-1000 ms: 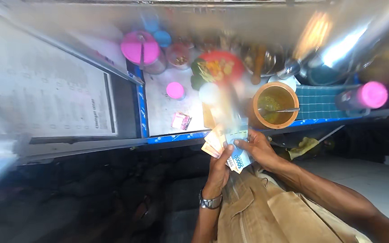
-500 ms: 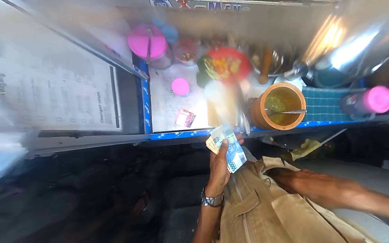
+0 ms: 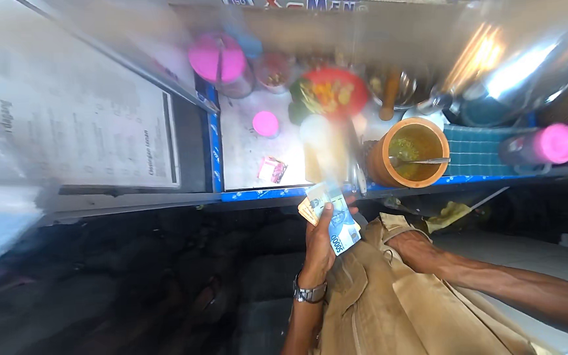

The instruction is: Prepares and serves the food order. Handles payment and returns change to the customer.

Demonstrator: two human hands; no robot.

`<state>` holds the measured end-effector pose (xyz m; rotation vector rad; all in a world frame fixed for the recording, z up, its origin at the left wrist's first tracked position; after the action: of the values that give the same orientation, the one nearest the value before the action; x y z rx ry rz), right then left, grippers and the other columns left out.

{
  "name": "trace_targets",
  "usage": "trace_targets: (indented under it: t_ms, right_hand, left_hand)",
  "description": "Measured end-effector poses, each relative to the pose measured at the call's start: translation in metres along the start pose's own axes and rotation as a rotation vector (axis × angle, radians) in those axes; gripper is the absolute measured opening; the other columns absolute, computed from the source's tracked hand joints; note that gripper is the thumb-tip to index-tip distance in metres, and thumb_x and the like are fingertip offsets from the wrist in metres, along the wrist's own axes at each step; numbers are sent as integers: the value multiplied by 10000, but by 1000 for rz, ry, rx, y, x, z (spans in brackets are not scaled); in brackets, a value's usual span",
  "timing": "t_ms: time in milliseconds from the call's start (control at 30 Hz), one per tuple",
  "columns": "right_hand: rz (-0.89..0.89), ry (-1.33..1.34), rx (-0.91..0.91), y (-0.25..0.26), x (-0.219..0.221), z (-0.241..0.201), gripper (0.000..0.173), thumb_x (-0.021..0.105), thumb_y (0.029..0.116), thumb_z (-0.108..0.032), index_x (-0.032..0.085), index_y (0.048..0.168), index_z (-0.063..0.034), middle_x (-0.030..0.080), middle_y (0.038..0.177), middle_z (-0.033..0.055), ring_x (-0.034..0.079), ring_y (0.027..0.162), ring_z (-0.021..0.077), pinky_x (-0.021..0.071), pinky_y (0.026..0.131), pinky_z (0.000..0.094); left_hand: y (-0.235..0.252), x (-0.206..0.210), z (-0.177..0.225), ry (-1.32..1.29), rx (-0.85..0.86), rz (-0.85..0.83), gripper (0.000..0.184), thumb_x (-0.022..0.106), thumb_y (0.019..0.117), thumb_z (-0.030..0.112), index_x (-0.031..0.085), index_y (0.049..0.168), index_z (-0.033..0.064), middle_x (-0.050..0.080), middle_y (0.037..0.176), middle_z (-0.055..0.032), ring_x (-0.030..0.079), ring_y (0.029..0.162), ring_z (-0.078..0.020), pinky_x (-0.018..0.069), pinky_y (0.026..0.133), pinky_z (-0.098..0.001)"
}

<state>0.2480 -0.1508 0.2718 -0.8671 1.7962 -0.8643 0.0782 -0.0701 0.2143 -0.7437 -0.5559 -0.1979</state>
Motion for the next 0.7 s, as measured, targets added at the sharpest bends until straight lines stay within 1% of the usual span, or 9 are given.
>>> trace_targets:
  t_ms: [67,133,233,300,367,433,467,600,700]
  right_hand:
    - [15,-32,-14,-8,-3,2,251,551,986,-3,625,1205,96,632,1199,336,608,1150,520,478,944,653]
    - [65,-51,-35,-27,-9,5,202,540,1008,-57,651,1110,76,668,1069,309,662,1014,508,525,838,639]
    - [126,16,-86,-64,-31,20,206,517,1042,-132,657,1097,10,682,976,226,688,904,426,548,779,584]
    - [169,128,-96,-81,-48,36,232,532,1046,-151,695,1149,-22,706,917,180,697,853,358,552,781,555]
    - [152,274,-62,-88,-59,54,228,552,1052,-192,710,1140,-53,698,866,107,669,769,225,553,742,445]
    - [116,456,-22,-90,-64,64,207,604,1044,-240,721,1087,-74,689,815,10,629,672,57,545,660,257]
    - [117,558,-12,-89,-65,66,196,636,1027,-251,723,1048,-77,686,792,-20,616,639,9,534,623,196]
    - [183,755,-2,-80,-61,57,212,720,969,-296,719,933,-87,670,709,-56,598,574,-19,505,546,154]
    - [218,834,-27,-71,-59,50,226,755,940,-306,700,891,-93,663,691,-61,584,555,-19,479,516,146]
  left_hand:
    - [-1,-1,0,33,16,-5,365,341,1101,160,499,1392,8,726,1136,-207,747,956,-287,630,825,-400]
    - [-1,-2,-1,62,40,-17,360,377,1083,134,507,1392,1,732,1110,-197,746,936,-269,629,819,-386]
    - [-3,-2,-2,95,63,-43,349,442,1052,110,511,1376,-3,736,1074,-170,742,917,-242,627,821,-372]
    - [-3,-1,-3,99,74,-82,362,509,1022,112,527,1360,-14,739,1042,-158,743,898,-232,631,814,-367]
    - [-5,2,-5,120,85,-159,396,573,989,107,523,1359,-25,740,1031,-147,739,911,-222,626,828,-364]
    - [-7,8,-5,189,109,-247,456,659,945,118,512,1349,-33,749,1033,-123,734,935,-208,613,857,-358]
    - [-8,12,-5,239,124,-302,506,703,926,141,497,1351,-40,750,1044,-114,733,946,-204,608,874,-358]
    - [-18,31,-3,469,190,-483,643,832,841,250,534,1324,-51,742,1059,-48,717,918,-137,604,846,-301]
    - [-26,43,-5,554,197,-513,675,892,762,224,564,1292,-36,724,1062,-23,701,948,-109,598,856,-268]
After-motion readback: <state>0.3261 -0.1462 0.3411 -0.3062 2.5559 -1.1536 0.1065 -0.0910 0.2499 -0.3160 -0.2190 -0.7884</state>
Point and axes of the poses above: each hand's wrist, its own y-axis towards the middle knuckle, its own x-axis out of the palm, z = x × y, the point moved 2 cm from there along y, towards the middle knuckle
